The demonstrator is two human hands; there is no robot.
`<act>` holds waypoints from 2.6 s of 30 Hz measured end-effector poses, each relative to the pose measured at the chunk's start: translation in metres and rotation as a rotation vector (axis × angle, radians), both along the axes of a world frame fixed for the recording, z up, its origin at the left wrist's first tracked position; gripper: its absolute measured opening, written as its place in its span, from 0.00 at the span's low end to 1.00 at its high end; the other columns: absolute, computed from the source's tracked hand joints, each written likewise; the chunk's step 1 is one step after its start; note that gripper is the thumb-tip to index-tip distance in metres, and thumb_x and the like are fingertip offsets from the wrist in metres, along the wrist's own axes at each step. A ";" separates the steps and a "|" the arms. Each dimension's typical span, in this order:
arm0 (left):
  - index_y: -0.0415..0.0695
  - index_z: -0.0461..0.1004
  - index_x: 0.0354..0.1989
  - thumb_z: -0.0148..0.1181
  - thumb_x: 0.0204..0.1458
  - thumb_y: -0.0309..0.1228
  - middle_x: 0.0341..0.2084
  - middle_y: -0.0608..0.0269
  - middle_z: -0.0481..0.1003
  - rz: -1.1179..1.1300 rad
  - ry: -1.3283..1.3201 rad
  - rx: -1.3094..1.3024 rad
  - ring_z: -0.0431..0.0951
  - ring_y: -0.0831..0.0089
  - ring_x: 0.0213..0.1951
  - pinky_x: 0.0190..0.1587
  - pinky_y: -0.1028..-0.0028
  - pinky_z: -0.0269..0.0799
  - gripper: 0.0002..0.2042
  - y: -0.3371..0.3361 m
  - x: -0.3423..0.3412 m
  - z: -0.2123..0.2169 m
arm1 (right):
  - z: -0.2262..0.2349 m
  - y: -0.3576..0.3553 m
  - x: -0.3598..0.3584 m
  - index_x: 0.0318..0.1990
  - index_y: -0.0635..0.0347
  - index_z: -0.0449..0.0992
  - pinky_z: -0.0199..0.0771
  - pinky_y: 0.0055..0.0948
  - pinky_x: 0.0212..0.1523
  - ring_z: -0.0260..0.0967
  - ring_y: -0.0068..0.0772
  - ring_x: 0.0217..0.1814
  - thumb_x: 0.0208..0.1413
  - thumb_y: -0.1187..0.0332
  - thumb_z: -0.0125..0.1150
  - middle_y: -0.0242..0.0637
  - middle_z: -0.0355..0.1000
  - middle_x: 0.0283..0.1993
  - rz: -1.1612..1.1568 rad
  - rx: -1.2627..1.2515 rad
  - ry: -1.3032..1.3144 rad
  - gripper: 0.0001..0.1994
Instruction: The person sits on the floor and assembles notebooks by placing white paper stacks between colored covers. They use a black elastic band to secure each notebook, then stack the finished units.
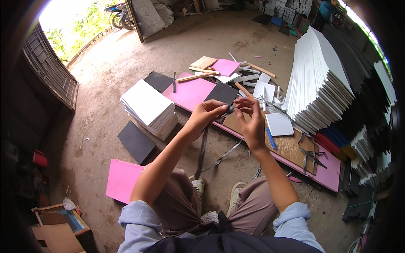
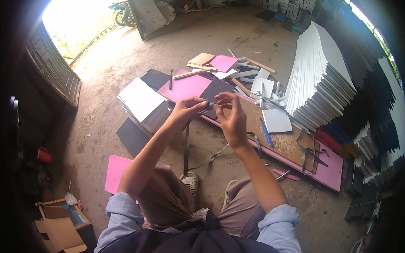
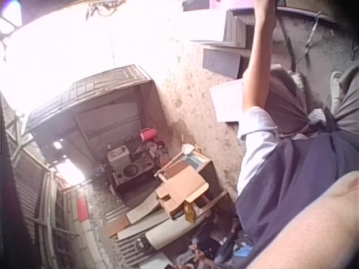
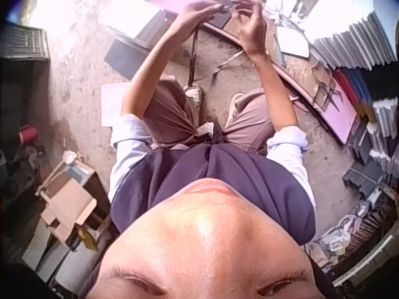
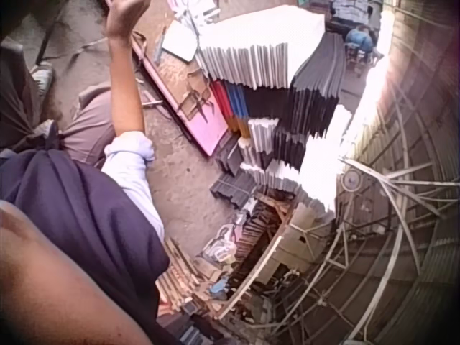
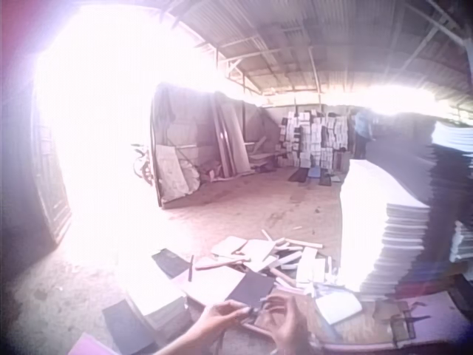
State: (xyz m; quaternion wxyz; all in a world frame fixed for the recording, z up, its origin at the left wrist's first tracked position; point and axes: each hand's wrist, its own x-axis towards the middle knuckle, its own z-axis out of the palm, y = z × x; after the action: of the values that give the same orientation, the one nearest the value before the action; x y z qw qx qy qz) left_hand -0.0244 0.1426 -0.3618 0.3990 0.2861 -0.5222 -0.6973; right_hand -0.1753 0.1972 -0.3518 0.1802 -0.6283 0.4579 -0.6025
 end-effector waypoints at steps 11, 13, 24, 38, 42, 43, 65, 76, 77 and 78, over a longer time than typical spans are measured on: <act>0.36 0.71 0.38 0.57 0.46 0.27 0.30 0.62 0.74 0.141 -0.133 -0.258 0.72 0.81 0.32 0.37 0.81 0.68 0.11 0.002 -0.005 -0.003 | -0.026 -0.015 -0.026 0.43 0.63 0.69 0.68 0.19 0.36 0.66 0.20 0.33 0.52 0.65 0.54 0.32 0.68 0.31 0.382 0.590 -0.607 0.14; 0.37 0.72 0.37 0.57 0.47 0.28 0.28 0.63 0.75 0.182 -0.164 -0.278 0.72 0.82 0.31 0.35 0.82 0.68 0.10 -0.003 -0.004 -0.008 | -0.026 -0.018 -0.032 0.42 0.62 0.70 0.68 0.18 0.35 0.65 0.18 0.32 0.52 0.64 0.54 0.31 0.68 0.30 0.279 0.549 -0.461 0.13; 0.37 0.75 0.32 0.55 0.49 0.32 0.20 0.66 0.74 0.156 -0.480 -0.426 0.68 0.85 0.22 0.25 0.84 0.64 0.09 0.000 -0.008 -0.012 | -0.030 -0.020 -0.045 0.36 0.62 0.72 0.67 0.16 0.32 0.65 0.16 0.28 0.51 0.64 0.55 0.28 0.68 0.27 0.227 0.499 -0.516 0.11; 0.38 0.73 0.31 0.51 0.51 0.33 0.14 0.62 0.67 0.035 -0.704 -0.661 0.64 0.78 0.21 0.26 0.76 0.63 0.10 -0.014 -0.013 -0.032 | -0.051 -0.032 -0.062 0.45 0.61 0.67 0.65 0.31 0.41 0.65 0.34 0.44 0.52 0.69 0.49 0.44 0.66 0.41 0.104 0.248 0.594 0.13; 0.35 0.70 0.25 0.50 0.52 0.34 0.14 0.57 0.70 0.092 -0.677 -0.737 0.64 0.74 0.16 0.23 0.72 0.63 0.13 -0.026 0.005 -0.031 | -0.057 -0.038 -0.114 0.40 0.60 0.69 0.64 0.20 0.16 0.68 0.23 0.20 0.51 0.72 0.40 0.32 0.67 0.25 0.041 0.422 -0.101 0.12; 0.35 0.71 0.26 0.49 0.52 0.35 0.14 0.59 0.70 0.187 -0.657 -0.689 0.64 0.76 0.16 0.23 0.73 0.62 0.13 -0.036 0.024 -0.036 | -0.061 -0.040 -0.141 0.35 0.62 0.69 0.62 0.19 0.17 0.66 0.22 0.20 0.51 0.73 0.37 0.30 0.65 0.21 -0.205 0.382 -0.279 0.11; 0.36 0.69 0.29 0.45 0.54 0.35 0.15 0.58 0.68 0.019 -0.721 -0.712 0.66 0.71 0.20 0.27 0.71 0.64 0.13 -0.024 0.002 -0.045 | -0.058 -0.031 -0.097 0.32 0.61 0.67 0.65 0.21 0.20 0.61 0.22 0.20 0.51 0.67 0.46 0.31 0.61 0.21 0.036 0.610 -0.138 0.07; 0.44 0.62 0.29 0.39 0.57 0.34 0.19 0.69 0.60 0.134 0.225 0.348 0.62 0.78 0.23 0.30 0.78 0.62 0.09 -0.047 0.037 -0.081 | -0.106 -0.027 -0.210 0.52 0.76 0.53 0.48 0.43 0.56 0.48 0.55 0.57 0.47 0.61 0.53 0.59 0.57 0.52 -0.943 0.940 0.466 0.30; 0.43 0.61 0.29 0.38 0.57 0.33 0.19 0.68 0.61 0.156 0.372 0.392 0.63 0.77 0.23 0.33 0.76 0.64 0.09 -0.045 0.037 -0.074 | -0.098 -0.032 -0.186 0.52 0.74 0.54 0.49 0.41 0.57 0.49 0.51 0.58 0.48 0.61 0.52 0.57 0.58 0.52 -0.918 0.716 0.495 0.29; 0.43 0.61 0.29 0.37 0.58 0.31 0.20 0.66 0.62 0.168 0.524 0.432 0.63 0.76 0.23 0.35 0.74 0.66 0.09 -0.044 0.034 -0.068 | -0.089 -0.035 -0.166 0.53 0.72 0.55 0.49 0.39 0.57 0.50 0.47 0.59 0.48 0.61 0.51 0.54 0.58 0.52 -0.896 0.489 0.518 0.27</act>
State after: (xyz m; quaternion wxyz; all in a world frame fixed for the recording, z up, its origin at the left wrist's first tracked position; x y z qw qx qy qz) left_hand 0.0097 0.0982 -0.4294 0.5058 0.2172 -0.2170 -0.8062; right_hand -0.3408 0.1627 -0.4412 -0.0707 -0.4399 0.8350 -0.3229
